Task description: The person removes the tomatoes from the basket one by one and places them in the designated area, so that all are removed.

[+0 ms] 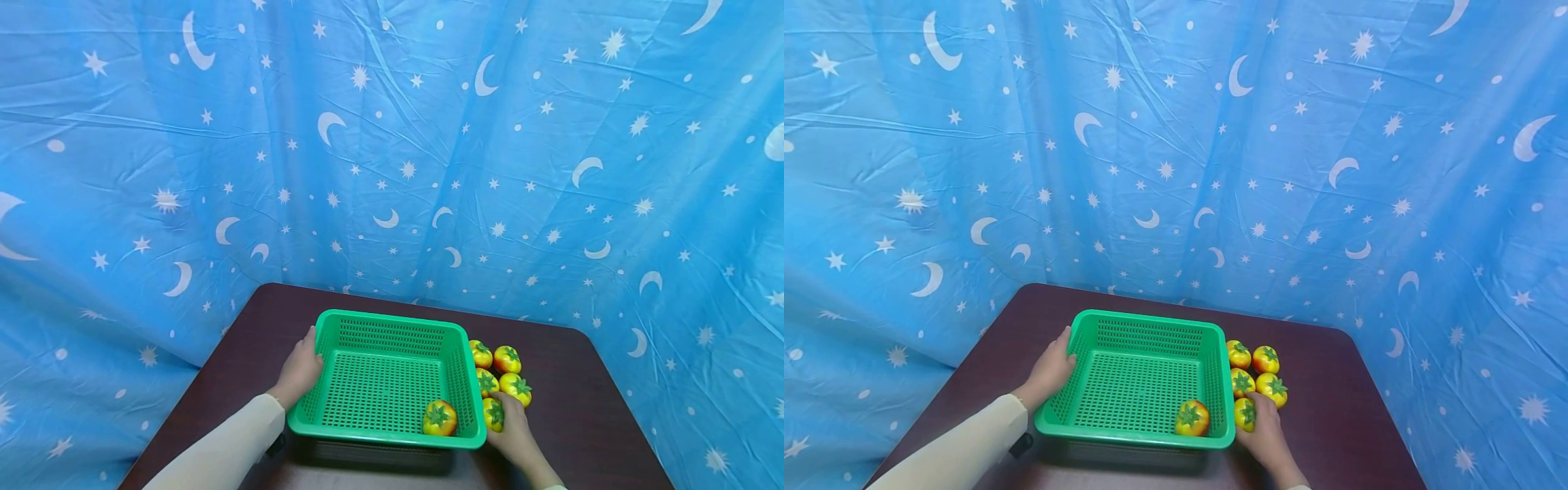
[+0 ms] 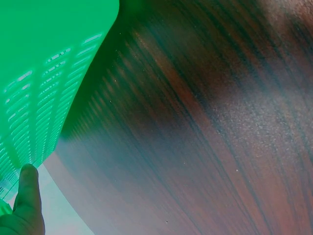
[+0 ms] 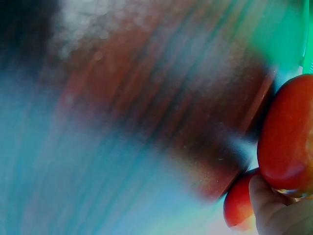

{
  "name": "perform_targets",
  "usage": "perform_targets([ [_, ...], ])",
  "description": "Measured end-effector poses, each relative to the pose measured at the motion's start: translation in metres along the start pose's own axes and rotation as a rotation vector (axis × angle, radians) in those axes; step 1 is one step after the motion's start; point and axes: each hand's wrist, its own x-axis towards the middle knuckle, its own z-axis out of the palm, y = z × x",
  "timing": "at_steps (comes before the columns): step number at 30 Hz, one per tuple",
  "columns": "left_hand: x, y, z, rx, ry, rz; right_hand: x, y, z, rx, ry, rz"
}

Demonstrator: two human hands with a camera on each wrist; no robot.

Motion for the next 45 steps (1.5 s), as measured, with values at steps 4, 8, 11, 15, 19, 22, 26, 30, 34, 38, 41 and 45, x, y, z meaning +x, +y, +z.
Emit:
perform_targets([
  [4,0.0004,-0.0013,0.0002,-0.002,-0.003,0.001,-0.0006,-0.0006,-0.0003,-0.002,0.010,-0.010],
  [8,0.0005,-0.0013,0.0000,-0.003,-0.005,-0.003,-0.0008,-0.0003,0.0001,-0.015,0.029,-0.030],
  [11,0.0004,-0.0012,-0.0001,-0.005,-0.008,-0.008,-0.0011,-0.0008,-0.0003,-0.024,0.033,-0.031],
  [15,0.0008,-0.0011,-0.0002,-0.002,-0.008,-0.006,-0.0014,-0.0006,-0.0003,-0.035,0.044,-0.045],
  [19,0.0015,-0.0014,0.0002,0.005,-0.002,0.001,-0.0014,0.0005,0.0005,-0.044,0.044,-0.053],
  [22,0.0019,-0.0019,0.0005,0.004,-0.001,0.001,-0.0013,0.0002,0.0006,-0.024,0.018,-0.031],
  [26,0.0022,-0.0024,0.0010,0.001,0.001,0.000,-0.0001,-0.0010,0.0005,-0.002,-0.020,0.013],
  [30,0.0020,-0.0024,0.0013,-0.001,0.000,0.004,0.0014,-0.0017,0.0005,-0.010,-0.026,0.033],
  [34,0.0021,-0.0023,0.0013,-0.003,-0.004,0.006,0.0008,-0.0013,0.0004,-0.030,-0.016,0.023],
  [38,0.0022,-0.0024,0.0009,-0.009,-0.008,-0.003,-0.0006,-0.0001,0.0003,-0.030,0.002,-0.005],
  [41,0.0022,-0.0024,0.0007,-0.011,-0.012,-0.009,-0.0013,0.0002,0.0001,-0.034,0.012,-0.028],
  [45,0.0024,-0.0026,0.0010,-0.008,-0.011,-0.006,-0.0015,-0.0003,-0.0001,-0.056,0.020,-0.051],
])
